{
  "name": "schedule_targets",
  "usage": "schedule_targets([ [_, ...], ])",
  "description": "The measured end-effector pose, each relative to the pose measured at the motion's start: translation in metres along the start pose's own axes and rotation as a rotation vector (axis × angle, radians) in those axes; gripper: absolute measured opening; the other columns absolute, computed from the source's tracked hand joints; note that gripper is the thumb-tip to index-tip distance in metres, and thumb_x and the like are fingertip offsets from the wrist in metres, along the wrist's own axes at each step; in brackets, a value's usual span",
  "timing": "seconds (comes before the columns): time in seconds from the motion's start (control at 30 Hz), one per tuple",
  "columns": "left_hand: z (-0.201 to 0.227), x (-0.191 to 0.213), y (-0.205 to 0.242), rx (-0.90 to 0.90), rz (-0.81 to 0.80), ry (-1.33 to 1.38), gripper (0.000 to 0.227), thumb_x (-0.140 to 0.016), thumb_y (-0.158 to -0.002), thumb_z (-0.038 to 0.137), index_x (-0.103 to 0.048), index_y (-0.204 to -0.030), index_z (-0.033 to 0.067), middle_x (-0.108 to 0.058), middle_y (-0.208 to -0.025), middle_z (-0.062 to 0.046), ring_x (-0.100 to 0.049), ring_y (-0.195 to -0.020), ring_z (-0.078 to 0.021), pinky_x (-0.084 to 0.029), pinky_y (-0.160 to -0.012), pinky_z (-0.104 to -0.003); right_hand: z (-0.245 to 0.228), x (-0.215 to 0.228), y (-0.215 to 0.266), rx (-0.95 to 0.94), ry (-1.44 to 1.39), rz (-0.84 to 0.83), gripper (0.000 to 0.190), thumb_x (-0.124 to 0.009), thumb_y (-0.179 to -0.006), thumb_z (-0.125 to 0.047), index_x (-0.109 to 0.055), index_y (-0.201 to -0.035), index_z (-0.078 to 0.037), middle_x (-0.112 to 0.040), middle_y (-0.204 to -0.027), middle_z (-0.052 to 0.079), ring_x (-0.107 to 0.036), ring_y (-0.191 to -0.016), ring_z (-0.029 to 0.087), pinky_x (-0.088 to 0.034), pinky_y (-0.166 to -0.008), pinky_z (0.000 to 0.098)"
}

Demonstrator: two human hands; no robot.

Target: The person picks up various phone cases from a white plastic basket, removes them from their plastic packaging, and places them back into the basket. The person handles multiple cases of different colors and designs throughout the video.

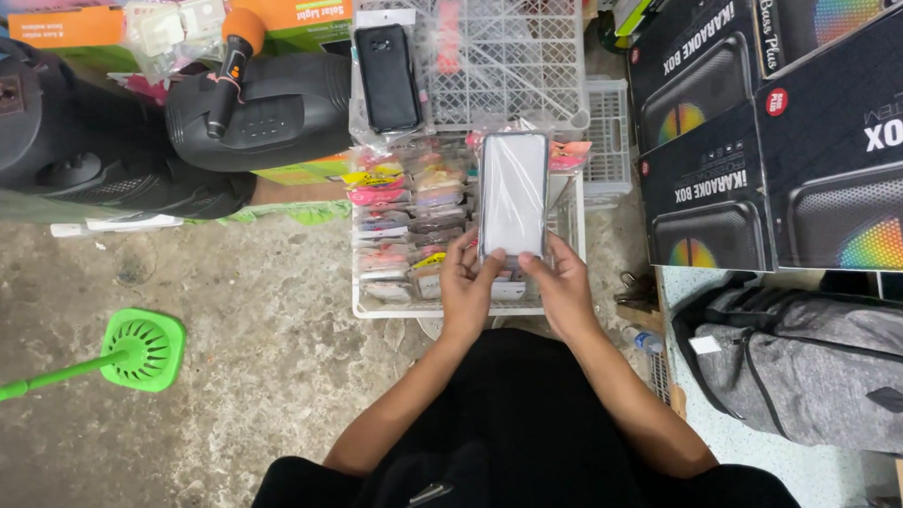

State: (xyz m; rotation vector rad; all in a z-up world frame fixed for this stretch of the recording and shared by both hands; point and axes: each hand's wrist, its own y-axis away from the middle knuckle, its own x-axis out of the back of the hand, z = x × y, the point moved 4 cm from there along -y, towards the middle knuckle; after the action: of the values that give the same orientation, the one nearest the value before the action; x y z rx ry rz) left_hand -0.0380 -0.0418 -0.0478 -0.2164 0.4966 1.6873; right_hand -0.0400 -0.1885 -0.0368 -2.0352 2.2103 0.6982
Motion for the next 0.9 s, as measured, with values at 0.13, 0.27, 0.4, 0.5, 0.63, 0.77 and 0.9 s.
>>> schedule_targets([
  [0.13,-0.006,-0.001,-0.003,0.123,0.040,0.106,0.041,-0.064,-0.098,0.006,-0.054,-0.137,-0.0023,-0.071,-0.120,-0.014,-0.069,-0.099,-0.0152,-0.061,-0.077,-0.031,0.047,0.037,-0.009,-0.078,-0.303,-0.018,0.026,-0.064,-0.103,-0.005,-0.062,-0.129,-0.001,-0.070,-0.119,0.009,-0.065,-0.105,0.016,-0.053,-0.092,0.0316],
  [0.27,-0.044,0.004,-0.007,0.322,0.075,0.456,0.029,-0.066,-0.101,0.014,-0.063,-0.127,0.0031,-0.072,-0.109,-0.007,-0.068,-0.089,-0.0135,-0.059,-0.074,-0.027,0.045,0.033,-0.008,-0.171,-0.623,-0.048,0.021,-0.059,-0.108,-0.016,-0.063,-0.124,-0.003,-0.070,-0.120,0.009,-0.066,-0.108,0.020,-0.054,-0.095,0.0364],
  [0.4,-0.079,-0.004,-0.003,0.562,0.140,0.795,0.024,-0.069,-0.103,0.026,-0.066,-0.117,0.0064,-0.070,-0.100,-0.004,-0.066,-0.082,-0.0117,-0.056,-0.069,-0.022,0.086,0.054,-0.013,-0.192,-0.592,-0.020,0.028,-0.057,-0.106,-0.021,-0.061,-0.129,-0.006,-0.069,-0.124,0.008,-0.065,-0.113,0.021,-0.052,-0.101,0.0380],
  [0.5,-0.083,-0.012,-0.003,0.561,0.140,0.747,0.013,-0.069,-0.100,0.020,-0.070,-0.111,0.0129,-0.070,-0.099,0.001,-0.065,-0.081,-0.0099,-0.056,-0.070,-0.021,0.079,0.072,-0.019,-0.260,-0.588,0.069,0.036,-0.056,-0.105,-0.030,-0.059,-0.132,-0.007,-0.068,-0.127,0.009,-0.065,-0.114,0.022,-0.051,-0.100,0.0393],
  [0.63,-0.079,-0.011,-0.015,0.456,0.053,0.697,0.013,-0.071,-0.104,0.018,-0.071,-0.114,0.0098,-0.070,-0.101,-0.002,-0.064,-0.081,-0.0123,-0.058,-0.075,-0.025,0.018,0.092,-0.037,-0.306,-0.566,0.152,0.047,-0.050,-0.104,-0.045,-0.055,-0.131,-0.007,-0.067,-0.125,0.011,-0.065,-0.116,0.024,-0.054,-0.097,0.0420],
  [0.77,-0.095,-0.015,-0.014,0.522,-0.053,0.482,0.028,-0.068,-0.098,0.012,-0.069,-0.126,0.0076,-0.072,-0.112,-0.004,-0.069,-0.096,-0.0137,-0.060,-0.083,-0.033,-0.038,0.124,-0.068,-0.028,-0.278,0.044,0.043,-0.057,-0.105,-0.031,-0.051,-0.142,-0.010,-0.063,-0.129,0.010,-0.061,-0.117,0.019,-0.052,-0.098,0.0362],
  [0.9,-0.132,-0.019,-0.017,0.620,-0.130,0.456,0.028,-0.067,-0.100,0.008,-0.067,-0.128,0.0046,-0.072,-0.118,-0.006,-0.069,-0.104,-0.0175,-0.061,-0.091,-0.038,-0.085,0.137,-0.099,0.092,0.079,-0.008,0.040,-0.065,-0.099,-0.008,-0.053,-0.137,-0.007,-0.066,-0.130,0.006,-0.062,-0.116,0.012,-0.050,-0.099,0.0273],
])
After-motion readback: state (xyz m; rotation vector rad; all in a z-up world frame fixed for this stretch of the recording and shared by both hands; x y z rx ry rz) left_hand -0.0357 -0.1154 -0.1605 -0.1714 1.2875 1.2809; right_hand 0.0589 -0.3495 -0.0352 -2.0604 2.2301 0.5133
